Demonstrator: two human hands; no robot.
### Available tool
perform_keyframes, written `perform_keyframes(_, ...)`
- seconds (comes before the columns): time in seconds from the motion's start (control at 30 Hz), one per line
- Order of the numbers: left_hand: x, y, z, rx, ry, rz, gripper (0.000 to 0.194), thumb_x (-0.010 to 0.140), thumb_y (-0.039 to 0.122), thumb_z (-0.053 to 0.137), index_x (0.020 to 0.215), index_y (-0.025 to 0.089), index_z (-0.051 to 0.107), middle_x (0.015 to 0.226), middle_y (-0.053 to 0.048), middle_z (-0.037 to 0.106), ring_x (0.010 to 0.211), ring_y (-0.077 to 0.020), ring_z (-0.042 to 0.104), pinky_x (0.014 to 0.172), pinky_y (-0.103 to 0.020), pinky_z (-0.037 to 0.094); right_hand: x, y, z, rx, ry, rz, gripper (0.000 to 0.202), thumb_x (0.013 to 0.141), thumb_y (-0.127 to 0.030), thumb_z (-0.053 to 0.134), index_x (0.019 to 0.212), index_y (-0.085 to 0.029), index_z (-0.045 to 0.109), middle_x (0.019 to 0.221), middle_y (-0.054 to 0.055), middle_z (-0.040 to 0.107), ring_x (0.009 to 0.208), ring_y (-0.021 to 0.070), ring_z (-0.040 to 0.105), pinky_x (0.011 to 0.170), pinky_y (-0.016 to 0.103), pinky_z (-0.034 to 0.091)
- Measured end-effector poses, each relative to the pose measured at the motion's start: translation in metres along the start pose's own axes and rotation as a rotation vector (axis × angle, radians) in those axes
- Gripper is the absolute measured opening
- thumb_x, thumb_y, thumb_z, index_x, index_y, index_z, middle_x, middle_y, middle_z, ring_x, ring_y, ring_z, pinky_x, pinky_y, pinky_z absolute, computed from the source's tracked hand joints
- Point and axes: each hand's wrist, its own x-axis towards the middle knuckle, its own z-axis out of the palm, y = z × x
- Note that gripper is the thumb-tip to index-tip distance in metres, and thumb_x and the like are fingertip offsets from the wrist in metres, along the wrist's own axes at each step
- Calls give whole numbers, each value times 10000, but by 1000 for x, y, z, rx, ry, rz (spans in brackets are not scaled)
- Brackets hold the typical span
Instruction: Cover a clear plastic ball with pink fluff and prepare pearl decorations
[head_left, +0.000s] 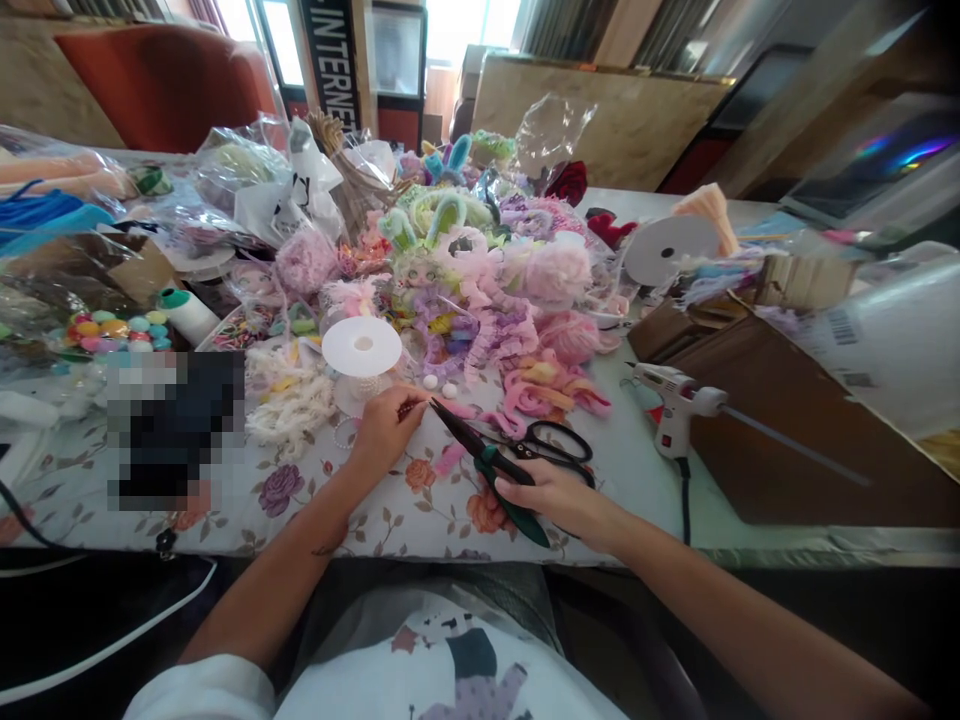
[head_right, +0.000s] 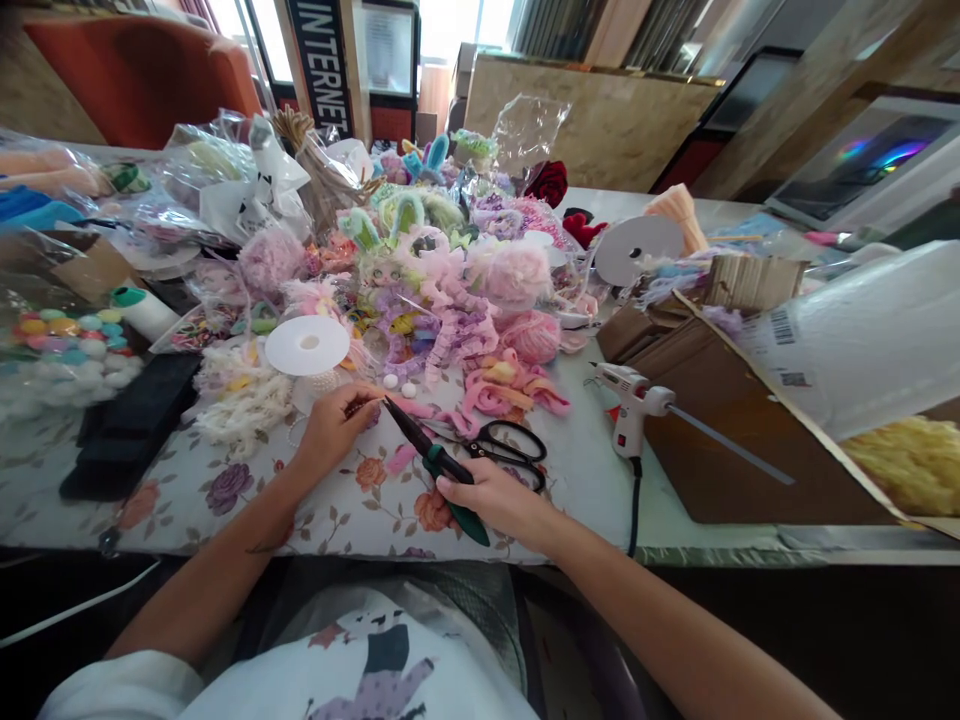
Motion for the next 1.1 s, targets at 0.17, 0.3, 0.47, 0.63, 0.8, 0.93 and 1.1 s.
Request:
perform_keyframes(0.17, 0, 6, -2, -102, 27, -83, 206, 881, 336, 595, 901, 186, 735, 780, -28, 723, 625, -145, 623, 603, -253, 508, -4, -4, 0, -58, 44, 8, 431, 732, -575, 677, 763, -164, 555, 675, 15, 617, 640, 154, 583, 608, 266, 472)
perform_keyframes(0.3, -1, 6, -1, -86, 105, -62, 174, 852, 340, 650, 879, 201, 751, 824, -28, 752, 646, -150, 652, 623, -256, 523, -3, -5, 1, -265, 73, -72, 386, 799, -541, 592, 729, -166, 528, 649, 10, 567, 617, 141, 516, 580, 254, 405)
perform_keyframes(0.47, -2, 1, 1, -122, 158, -107, 201, 836, 353, 671, 938, 196, 745, 861, -38, 765, 695, -168, 695, 670, -281, 558, -8, -7, 4, -450, 73, -125, 362, 873, -489, 485, 750, -158, 567, 694, 25, 547, 669, 157, 495, 599, 254, 364)
perform_keyframes(0.63, -6, 5, 2, -231, 152, -182, 199, 830, 358, 671, 900, 183, 737, 761, -23, 748, 630, -158, 696, 614, -258, 559, -13, -11, 8, -472, 102, -127, 350, 883, -468, 479, 752, -160, 579, 697, 22, 500, 689, 157, 475, 582, 237, 352)
perform_keyframes(0.8, -6, 11, 1, -158, 143, -161, 157, 831, 323, 653, 859, 192, 736, 714, -4, 719, 606, -136, 658, 617, -242, 542, -9, -10, 9, -455, 120, -113, 333, 872, -481, 485, 755, -171, 515, 654, -3, 443, 625, 134, 415, 556, 236, 310)
perform_keyframes(0.93, -6, 10, 2, -81, 147, -146, 133, 818, 279, 633, 844, 193, 731, 742, -10, 723, 637, -137, 652, 648, -244, 540, -7, -11, 10, -458, 102, -117, 355, 882, -512, 446, 813, -169, 511, 685, -4, 445, 632, 131, 402, 577, 247, 301)
perform_keyframes(1.1, -6, 9, 4, -72, 128, -127, 114, 803, 257, 627, 823, 191, 717, 750, -11, 726, 640, -138, 654, 654, -247, 534, -5, -11, 11, -477, 110, -117, 351, 870, -518, 439, 782, -179, 464, 674, -9, 428, 634, 133, 391, 584, 251, 301)
